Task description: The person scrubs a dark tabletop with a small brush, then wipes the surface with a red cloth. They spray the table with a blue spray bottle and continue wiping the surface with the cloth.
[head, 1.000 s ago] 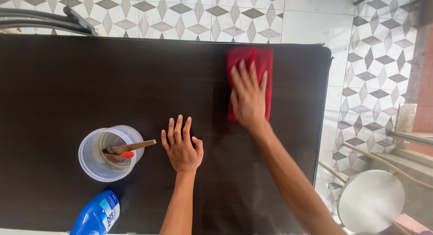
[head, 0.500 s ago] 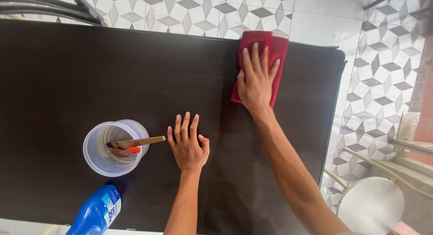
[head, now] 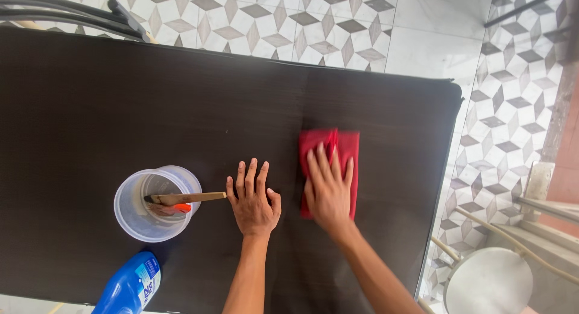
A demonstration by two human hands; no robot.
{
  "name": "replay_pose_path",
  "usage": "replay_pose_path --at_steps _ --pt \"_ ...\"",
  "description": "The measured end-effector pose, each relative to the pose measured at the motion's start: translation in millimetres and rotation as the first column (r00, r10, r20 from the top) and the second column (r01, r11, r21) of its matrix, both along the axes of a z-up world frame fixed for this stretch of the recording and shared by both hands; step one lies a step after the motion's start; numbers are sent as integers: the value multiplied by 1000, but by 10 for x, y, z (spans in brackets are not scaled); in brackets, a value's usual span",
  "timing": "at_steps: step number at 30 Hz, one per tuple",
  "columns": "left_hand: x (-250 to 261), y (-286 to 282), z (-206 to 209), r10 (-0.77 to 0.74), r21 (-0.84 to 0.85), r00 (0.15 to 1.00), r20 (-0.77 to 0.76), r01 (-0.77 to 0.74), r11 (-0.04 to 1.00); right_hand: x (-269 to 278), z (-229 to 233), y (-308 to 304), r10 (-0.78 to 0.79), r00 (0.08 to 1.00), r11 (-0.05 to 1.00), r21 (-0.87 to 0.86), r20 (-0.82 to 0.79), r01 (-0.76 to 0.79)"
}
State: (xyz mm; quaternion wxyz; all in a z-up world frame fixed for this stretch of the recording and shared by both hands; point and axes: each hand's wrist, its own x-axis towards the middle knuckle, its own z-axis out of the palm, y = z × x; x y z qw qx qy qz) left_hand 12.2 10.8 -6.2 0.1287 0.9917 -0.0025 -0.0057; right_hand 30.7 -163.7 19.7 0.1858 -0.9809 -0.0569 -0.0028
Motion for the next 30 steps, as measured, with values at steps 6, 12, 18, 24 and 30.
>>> replay_pose_path --at_steps 6,12,18,24,30 --pt "3 31 -22 -4 -8 1000 -23 4 1000 1515 -242 -82 -15 985 999 -49 174 24" --pt "-8 25 -7 7 -38 1000 -14 -8 999 621 -103 126 -44 998 999 8 50 43" --pt "-20 14 -29 9 -25 1000 -15 -10 1000 -1027 76 406 -1 996 999 39 -85 5" --pt "15 19 -10 10 -34 999 -34 -11 999 -165 -31 343 -50 999 999 -9 -9 50" --pt "-6 62 -30 2 -37 1000 -8 -2 999 1415 -255 242 -102 986 994 -24 134 106"
